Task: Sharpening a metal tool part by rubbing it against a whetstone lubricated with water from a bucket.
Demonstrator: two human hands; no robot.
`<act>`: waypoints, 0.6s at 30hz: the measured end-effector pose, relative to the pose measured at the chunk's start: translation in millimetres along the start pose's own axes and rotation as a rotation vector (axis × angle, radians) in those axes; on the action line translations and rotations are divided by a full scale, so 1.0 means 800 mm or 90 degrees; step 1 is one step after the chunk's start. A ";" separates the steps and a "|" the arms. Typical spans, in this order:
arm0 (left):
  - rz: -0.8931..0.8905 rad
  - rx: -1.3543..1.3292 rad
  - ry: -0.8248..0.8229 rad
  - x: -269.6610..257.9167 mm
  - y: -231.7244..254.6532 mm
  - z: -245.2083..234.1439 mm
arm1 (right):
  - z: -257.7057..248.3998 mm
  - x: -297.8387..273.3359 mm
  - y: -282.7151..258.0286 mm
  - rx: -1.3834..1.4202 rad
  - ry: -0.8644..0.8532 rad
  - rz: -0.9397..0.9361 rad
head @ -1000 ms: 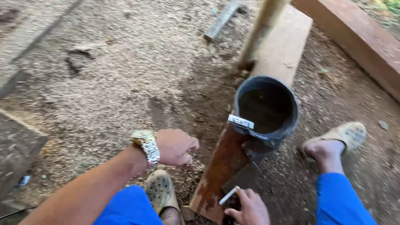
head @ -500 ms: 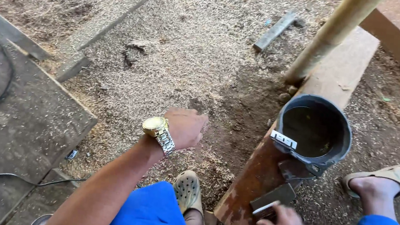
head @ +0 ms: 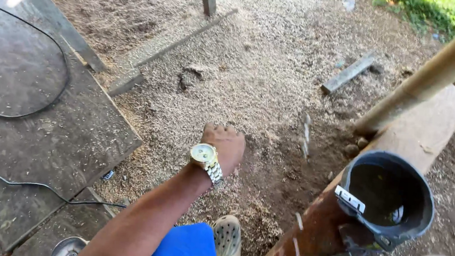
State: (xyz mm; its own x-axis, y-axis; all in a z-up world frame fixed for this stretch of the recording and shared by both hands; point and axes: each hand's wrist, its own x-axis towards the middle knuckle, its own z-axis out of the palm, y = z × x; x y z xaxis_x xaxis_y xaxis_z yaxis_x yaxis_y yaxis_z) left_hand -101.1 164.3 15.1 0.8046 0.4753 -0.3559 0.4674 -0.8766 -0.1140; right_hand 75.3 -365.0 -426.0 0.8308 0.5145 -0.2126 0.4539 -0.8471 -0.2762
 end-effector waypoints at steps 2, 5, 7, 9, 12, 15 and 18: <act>0.008 -0.006 0.001 -0.004 0.002 -0.007 | -0.037 0.015 -0.016 -0.002 0.000 0.020; 0.013 0.006 -0.059 -0.015 0.009 -0.026 | -0.103 -0.019 -0.100 -0.006 -0.106 0.067; 0.028 -0.007 -0.005 -0.006 0.006 -0.004 | -0.091 -0.065 -0.124 0.027 -0.095 -0.004; 0.053 -0.021 0.046 -0.002 0.008 0.009 | -0.123 -0.097 -0.159 0.062 -0.083 -0.063; 0.085 0.021 0.047 -0.007 0.019 0.003 | -0.202 -0.098 -0.199 0.053 -0.026 -0.060; 0.126 0.017 0.005 -0.021 0.026 -0.024 | -0.235 -0.079 -0.185 0.030 0.007 0.047; 0.083 -0.006 -0.031 -0.019 0.028 -0.031 | -0.250 -0.082 -0.213 0.059 0.022 0.039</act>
State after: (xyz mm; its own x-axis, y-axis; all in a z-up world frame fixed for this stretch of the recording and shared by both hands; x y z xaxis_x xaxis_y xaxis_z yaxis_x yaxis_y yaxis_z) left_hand -93.8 139.3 41.1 0.8398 0.3532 -0.4124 0.3641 -0.9297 -0.0548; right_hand 7.8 -280.9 -177.3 0.8676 0.4553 -0.2000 0.3709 -0.8603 -0.3496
